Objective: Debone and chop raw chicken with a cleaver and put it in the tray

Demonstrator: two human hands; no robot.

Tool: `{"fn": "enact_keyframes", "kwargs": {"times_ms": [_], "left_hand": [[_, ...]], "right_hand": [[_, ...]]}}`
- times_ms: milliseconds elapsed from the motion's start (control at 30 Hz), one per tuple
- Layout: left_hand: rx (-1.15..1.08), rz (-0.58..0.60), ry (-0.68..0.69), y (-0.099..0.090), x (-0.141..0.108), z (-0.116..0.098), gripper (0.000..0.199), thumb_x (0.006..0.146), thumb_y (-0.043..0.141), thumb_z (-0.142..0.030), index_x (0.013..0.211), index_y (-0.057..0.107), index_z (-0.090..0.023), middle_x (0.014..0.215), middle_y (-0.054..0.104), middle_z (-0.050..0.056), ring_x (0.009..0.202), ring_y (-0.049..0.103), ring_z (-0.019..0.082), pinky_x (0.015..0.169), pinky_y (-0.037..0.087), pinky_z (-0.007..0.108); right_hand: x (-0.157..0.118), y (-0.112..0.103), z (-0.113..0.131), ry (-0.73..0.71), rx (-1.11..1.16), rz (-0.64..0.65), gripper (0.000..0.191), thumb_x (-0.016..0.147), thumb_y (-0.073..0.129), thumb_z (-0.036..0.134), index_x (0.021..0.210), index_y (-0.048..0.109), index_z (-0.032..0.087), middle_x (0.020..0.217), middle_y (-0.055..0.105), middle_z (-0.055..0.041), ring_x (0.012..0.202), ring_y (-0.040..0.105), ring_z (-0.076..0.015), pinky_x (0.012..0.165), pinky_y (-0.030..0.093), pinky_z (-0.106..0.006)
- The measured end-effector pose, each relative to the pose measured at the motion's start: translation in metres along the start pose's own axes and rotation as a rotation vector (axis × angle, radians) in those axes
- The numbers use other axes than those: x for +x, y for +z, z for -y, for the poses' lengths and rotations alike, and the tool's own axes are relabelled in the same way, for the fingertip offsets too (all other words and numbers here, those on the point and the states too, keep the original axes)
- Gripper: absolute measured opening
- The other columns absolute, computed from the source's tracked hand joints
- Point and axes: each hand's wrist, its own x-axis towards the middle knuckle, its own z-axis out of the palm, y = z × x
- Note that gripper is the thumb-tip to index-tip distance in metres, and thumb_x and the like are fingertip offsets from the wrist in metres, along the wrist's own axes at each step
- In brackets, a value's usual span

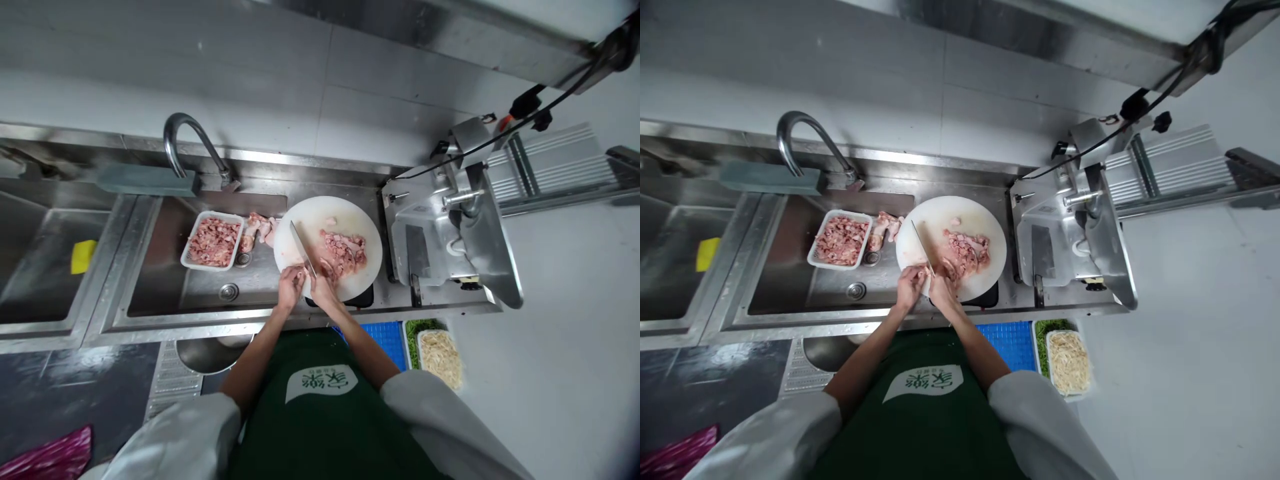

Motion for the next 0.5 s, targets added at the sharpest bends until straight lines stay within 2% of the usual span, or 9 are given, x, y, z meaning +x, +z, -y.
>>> {"fn": "enact_keyframes", "kwargs": {"times_ms": [67, 133, 233, 300, 433, 500], "left_hand": [[0.004, -0.060, -0.007, -0.003, -0.004, 0.004, 0.016, 0.095, 0.058, -0.029, 0.089, 0.070, -0.019, 0.093, 0.069, 0.007, 0.090, 0.064, 0.020, 0.086, 0.053, 0.036], [0.022, -0.180, -0.033, -0.011, -0.009, 0.008, 0.015, 0.094, 0.060, -0.029, 0.089, 0.069, -0.019, 0.091, 0.067, 0.006, 0.087, 0.063, 0.019, 0.084, 0.052, 0.034], [0.073, -0.336, -0.055, -0.021, -0.016, 0.010, 0.014, 0.094, 0.059, -0.028, 0.090, 0.068, -0.018, 0.090, 0.065, 0.006, 0.087, 0.062, 0.019, 0.083, 0.052, 0.034], [0.082, -0.293, -0.012, -0.020, -0.017, 0.009, 0.014, 0.095, 0.059, -0.028, 0.091, 0.069, -0.019, 0.093, 0.066, 0.007, 0.091, 0.062, 0.020, 0.084, 0.052, 0.036], [0.072, -0.043, 0.105, -0.008, -0.013, 0.012, 0.017, 0.097, 0.056, -0.029, 0.095, 0.070, -0.019, 0.099, 0.069, 0.009, 0.095, 0.063, 0.022, 0.086, 0.054, 0.038], [0.088, -0.006, 0.108, -0.007, -0.012, 0.015, 0.020, 0.098, 0.053, -0.029, 0.097, 0.069, -0.019, 0.099, 0.069, 0.010, 0.094, 0.063, 0.023, 0.087, 0.054, 0.040]], "right_hand": [[0.003, -0.004, -0.003, 0.010, -0.015, -0.012, 0.039, 0.099, 0.047, 0.021, 0.135, 0.059, 0.014, 0.125, 0.068, -0.0153, 0.123, 0.058, -0.0255, 0.107, 0.040, -0.034], [0.001, -0.014, 0.001, 0.025, -0.022, -0.036, 0.034, 0.101, 0.044, 0.023, 0.126, 0.064, 0.014, 0.123, 0.069, -0.0158, 0.118, 0.062, -0.0258, 0.101, 0.043, -0.031], [-0.006, -0.021, 0.012, -0.011, -0.018, -0.129, 0.037, 0.105, 0.037, 0.028, 0.124, 0.065, 0.015, 0.122, 0.069, -0.0153, 0.111, 0.066, -0.0244, 0.096, 0.046, -0.029], [-0.008, -0.014, 0.018, -0.021, -0.040, -0.100, 0.036, 0.105, 0.038, 0.027, 0.123, 0.065, 0.014, 0.116, 0.072, -0.0155, 0.106, 0.067, -0.0241, 0.093, 0.047, -0.029], [0.002, 0.013, 0.012, 0.046, -0.065, 0.137, 0.031, 0.100, 0.044, 0.019, 0.106, 0.072, 0.006, 0.094, 0.075, -0.0178, 0.091, 0.071, -0.0240, 0.081, 0.048, -0.026], [0.012, 0.019, 0.002, 0.069, -0.042, 0.147, 0.031, 0.100, 0.047, 0.022, 0.102, 0.073, 0.006, 0.092, 0.075, -0.0177, 0.089, 0.071, -0.0234, 0.079, 0.048, -0.026]]}}
